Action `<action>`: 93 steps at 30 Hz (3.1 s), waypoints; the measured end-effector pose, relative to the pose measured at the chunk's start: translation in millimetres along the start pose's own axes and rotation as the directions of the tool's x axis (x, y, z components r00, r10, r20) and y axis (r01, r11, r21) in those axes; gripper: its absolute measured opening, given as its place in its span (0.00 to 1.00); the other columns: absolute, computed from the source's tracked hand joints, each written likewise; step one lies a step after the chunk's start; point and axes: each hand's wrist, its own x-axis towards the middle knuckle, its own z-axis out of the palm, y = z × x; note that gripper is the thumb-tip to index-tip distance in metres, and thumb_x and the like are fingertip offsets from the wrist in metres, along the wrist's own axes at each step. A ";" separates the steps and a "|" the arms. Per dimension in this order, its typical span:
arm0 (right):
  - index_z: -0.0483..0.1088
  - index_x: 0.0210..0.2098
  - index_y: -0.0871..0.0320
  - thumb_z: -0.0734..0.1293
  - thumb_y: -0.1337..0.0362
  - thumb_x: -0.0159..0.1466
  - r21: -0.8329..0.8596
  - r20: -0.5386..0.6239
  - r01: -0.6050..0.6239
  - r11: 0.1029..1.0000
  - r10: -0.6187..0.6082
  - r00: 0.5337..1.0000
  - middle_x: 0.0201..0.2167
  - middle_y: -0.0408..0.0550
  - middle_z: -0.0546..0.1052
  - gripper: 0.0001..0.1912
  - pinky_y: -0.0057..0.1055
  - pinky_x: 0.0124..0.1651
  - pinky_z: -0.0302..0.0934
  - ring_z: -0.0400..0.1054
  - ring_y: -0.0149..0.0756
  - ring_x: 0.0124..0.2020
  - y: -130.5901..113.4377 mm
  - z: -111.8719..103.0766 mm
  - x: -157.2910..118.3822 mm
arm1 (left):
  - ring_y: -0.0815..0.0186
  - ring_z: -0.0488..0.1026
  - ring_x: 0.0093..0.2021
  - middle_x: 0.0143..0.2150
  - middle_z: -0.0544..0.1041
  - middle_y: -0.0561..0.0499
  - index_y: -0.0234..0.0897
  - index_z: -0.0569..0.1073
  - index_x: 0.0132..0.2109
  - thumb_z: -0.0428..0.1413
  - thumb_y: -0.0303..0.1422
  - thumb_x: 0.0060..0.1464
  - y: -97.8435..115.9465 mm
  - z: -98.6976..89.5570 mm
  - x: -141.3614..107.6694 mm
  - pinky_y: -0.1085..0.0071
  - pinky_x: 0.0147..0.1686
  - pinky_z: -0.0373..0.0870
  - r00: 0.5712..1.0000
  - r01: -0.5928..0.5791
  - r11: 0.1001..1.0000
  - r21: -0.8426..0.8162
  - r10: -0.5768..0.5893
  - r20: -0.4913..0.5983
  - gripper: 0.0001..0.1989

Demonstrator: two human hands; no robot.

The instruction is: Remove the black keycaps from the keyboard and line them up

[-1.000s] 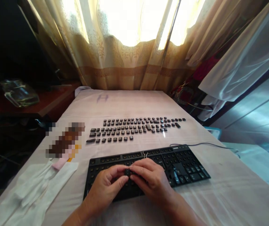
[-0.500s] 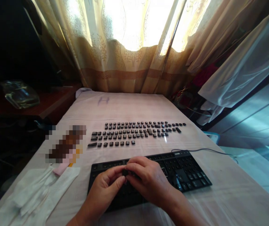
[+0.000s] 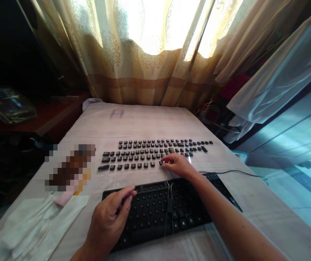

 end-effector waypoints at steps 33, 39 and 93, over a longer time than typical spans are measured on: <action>0.79 0.40 0.55 0.64 0.72 0.63 -0.272 0.070 0.300 0.915 -0.292 0.954 0.39 0.48 0.80 0.13 0.30 0.43 0.65 0.74 0.36 0.39 -24.3 -21.5 -49.5 | 0.69 0.81 0.37 0.39 0.84 0.54 0.41 0.73 0.51 0.53 0.32 0.64 -8.5 -0.8 4.2 0.77 0.40 0.77 0.965 -0.256 0.957 0.137 0.261 -0.018 0.11; 0.78 0.47 0.50 0.63 0.72 0.66 -0.465 0.281 0.410 0.784 -0.308 0.909 0.35 0.48 0.78 0.16 0.29 0.35 0.61 0.73 0.36 0.34 -37.3 -26.7 -91.1 | 0.68 0.81 0.37 0.39 0.83 0.54 0.41 0.74 0.51 0.53 0.31 0.63 -9.4 0.1 4.3 0.77 0.40 0.77 0.962 -0.267 0.954 0.134 0.273 -0.026 0.10; 0.78 0.45 0.54 0.67 0.64 0.65 -0.419 0.058 0.128 0.899 -0.114 0.992 0.44 0.50 0.82 0.11 0.32 0.47 0.65 0.75 0.40 0.43 -23.4 2.4 -10.9 | 0.66 0.82 0.34 0.37 0.84 0.53 0.41 0.76 0.47 0.52 0.31 0.62 -8.7 2.1 7.2 0.75 0.37 0.79 0.956 -0.291 0.948 0.127 0.294 -0.006 0.10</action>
